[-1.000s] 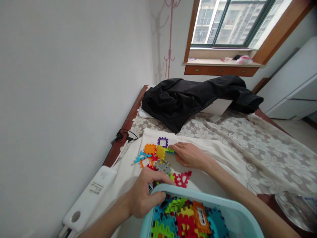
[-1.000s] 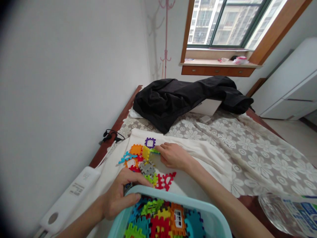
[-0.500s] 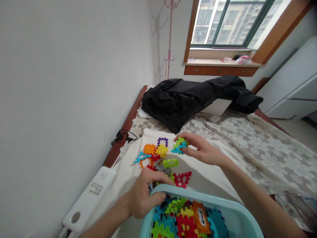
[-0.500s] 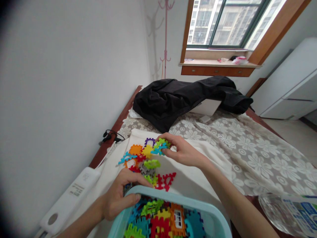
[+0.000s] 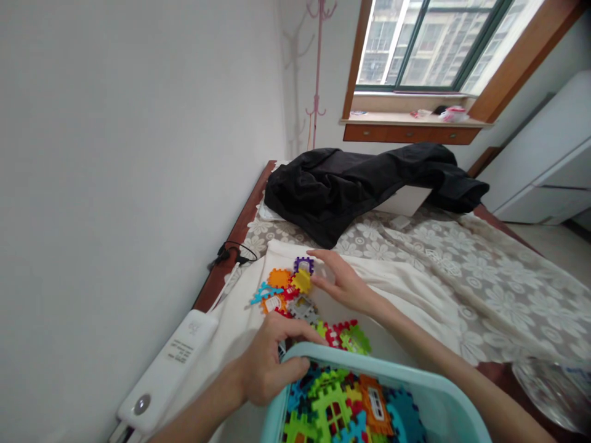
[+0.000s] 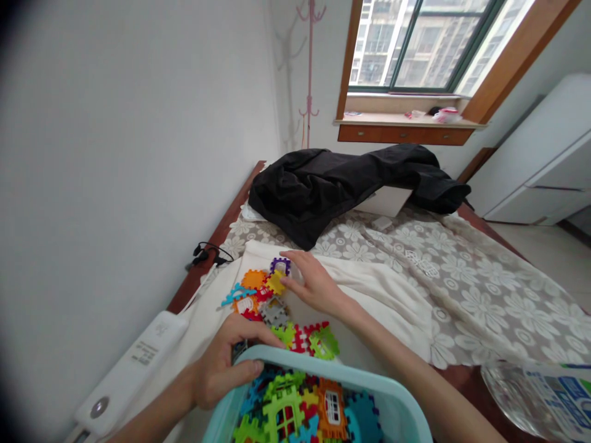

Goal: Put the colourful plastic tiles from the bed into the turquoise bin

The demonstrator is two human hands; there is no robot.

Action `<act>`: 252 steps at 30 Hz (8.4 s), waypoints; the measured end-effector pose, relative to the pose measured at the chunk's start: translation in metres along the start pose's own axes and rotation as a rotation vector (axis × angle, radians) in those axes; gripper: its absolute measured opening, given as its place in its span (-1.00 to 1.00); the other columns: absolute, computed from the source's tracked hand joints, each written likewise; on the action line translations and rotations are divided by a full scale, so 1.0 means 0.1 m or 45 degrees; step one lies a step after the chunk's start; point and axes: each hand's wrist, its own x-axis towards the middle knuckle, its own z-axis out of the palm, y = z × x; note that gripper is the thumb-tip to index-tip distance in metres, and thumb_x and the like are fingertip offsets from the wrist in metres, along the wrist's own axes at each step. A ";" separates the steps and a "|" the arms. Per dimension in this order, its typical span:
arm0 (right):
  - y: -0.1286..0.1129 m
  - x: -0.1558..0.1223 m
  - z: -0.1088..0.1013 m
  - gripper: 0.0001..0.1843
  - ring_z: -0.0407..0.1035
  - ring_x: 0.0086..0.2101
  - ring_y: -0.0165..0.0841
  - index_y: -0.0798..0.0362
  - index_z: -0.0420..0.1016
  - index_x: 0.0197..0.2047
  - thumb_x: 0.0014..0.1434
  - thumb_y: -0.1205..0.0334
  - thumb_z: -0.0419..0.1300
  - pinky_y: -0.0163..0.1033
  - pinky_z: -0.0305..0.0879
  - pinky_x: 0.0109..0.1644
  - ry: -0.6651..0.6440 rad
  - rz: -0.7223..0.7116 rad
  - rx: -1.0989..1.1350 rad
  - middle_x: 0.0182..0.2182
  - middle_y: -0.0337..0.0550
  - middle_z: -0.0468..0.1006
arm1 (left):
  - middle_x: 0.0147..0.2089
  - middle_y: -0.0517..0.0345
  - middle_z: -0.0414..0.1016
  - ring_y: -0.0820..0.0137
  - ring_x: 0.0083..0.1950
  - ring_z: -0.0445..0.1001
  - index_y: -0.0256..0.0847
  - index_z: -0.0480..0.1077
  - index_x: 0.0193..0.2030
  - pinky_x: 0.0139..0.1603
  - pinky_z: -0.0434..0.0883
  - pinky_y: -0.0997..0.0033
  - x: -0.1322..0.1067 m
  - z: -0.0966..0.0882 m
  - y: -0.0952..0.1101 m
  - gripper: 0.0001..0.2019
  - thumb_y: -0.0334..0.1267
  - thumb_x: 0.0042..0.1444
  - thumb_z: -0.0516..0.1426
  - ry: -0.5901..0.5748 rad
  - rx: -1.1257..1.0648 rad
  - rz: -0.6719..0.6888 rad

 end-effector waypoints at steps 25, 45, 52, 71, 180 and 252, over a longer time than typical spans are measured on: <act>-0.02 -0.01 -0.21 -0.65 0.51 -0.21 -0.39 -0.01 0.52 0.05 0.24 0.13 0.42 -0.29 0.46 -0.13 -0.085 0.163 1.070 -0.14 -0.17 0.62 | -0.36 0.04 0.66 0.32 -0.38 0.48 -0.27 0.71 -0.11 -0.28 0.31 0.38 -0.02 0.00 -0.01 -0.65 -0.21 0.00 0.24 0.029 -0.018 -0.035; -0.27 0.33 0.52 -0.36 0.09 0.43 0.01 -0.09 0.25 0.50 0.43 0.01 0.19 0.23 0.09 0.49 -0.549 -0.460 -0.256 0.49 0.01 0.22 | -0.45 0.07 0.56 0.39 -0.47 0.34 -0.32 0.71 -0.19 -0.40 0.20 0.43 0.03 0.04 -0.05 -0.65 -0.22 -0.10 0.23 0.071 -0.064 0.039; -0.22 0.40 0.54 -0.61 0.25 0.35 -0.11 0.07 0.49 0.23 0.45 0.08 0.14 0.14 0.12 0.48 -0.634 -0.573 -0.278 0.35 0.03 0.44 | -0.49 0.08 0.53 0.40 -0.51 0.28 -0.30 0.73 -0.19 -0.46 0.15 0.44 0.04 0.04 0.03 -0.62 -0.23 -0.14 0.21 0.078 -0.065 -0.038; -0.12 0.03 0.07 -0.44 0.28 0.33 0.01 0.06 0.49 0.20 0.24 -0.08 0.30 0.27 -0.02 0.49 -0.657 -0.388 -0.395 0.21 0.12 0.55 | -0.37 0.04 0.65 0.37 -0.43 0.39 -0.29 0.70 -0.09 -0.34 0.29 0.42 -0.01 0.01 0.02 -0.63 -0.19 0.01 0.23 0.069 -0.038 0.007; 0.03 0.07 -0.62 -0.49 0.43 0.10 -0.11 0.07 0.45 0.25 0.25 0.20 0.29 -0.07 0.32 0.25 -0.799 0.238 -0.316 0.14 0.06 0.50 | -0.30 0.06 0.72 0.36 -0.37 0.53 -0.27 0.69 -0.03 -0.23 0.40 0.44 0.00 0.02 -0.07 -0.68 -0.22 0.11 0.26 0.069 -0.090 0.177; -0.53 -0.26 0.03 -0.09 0.33 0.22 0.07 -0.07 0.21 0.50 0.18 -0.01 0.43 0.14 0.32 0.22 -0.963 -0.291 -0.356 0.35 0.12 0.38 | -0.41 0.10 0.59 0.37 -0.43 0.43 -0.24 0.59 -0.24 -0.35 0.37 0.43 -0.11 0.02 0.07 -0.65 -0.33 -0.21 0.11 -0.161 0.004 0.196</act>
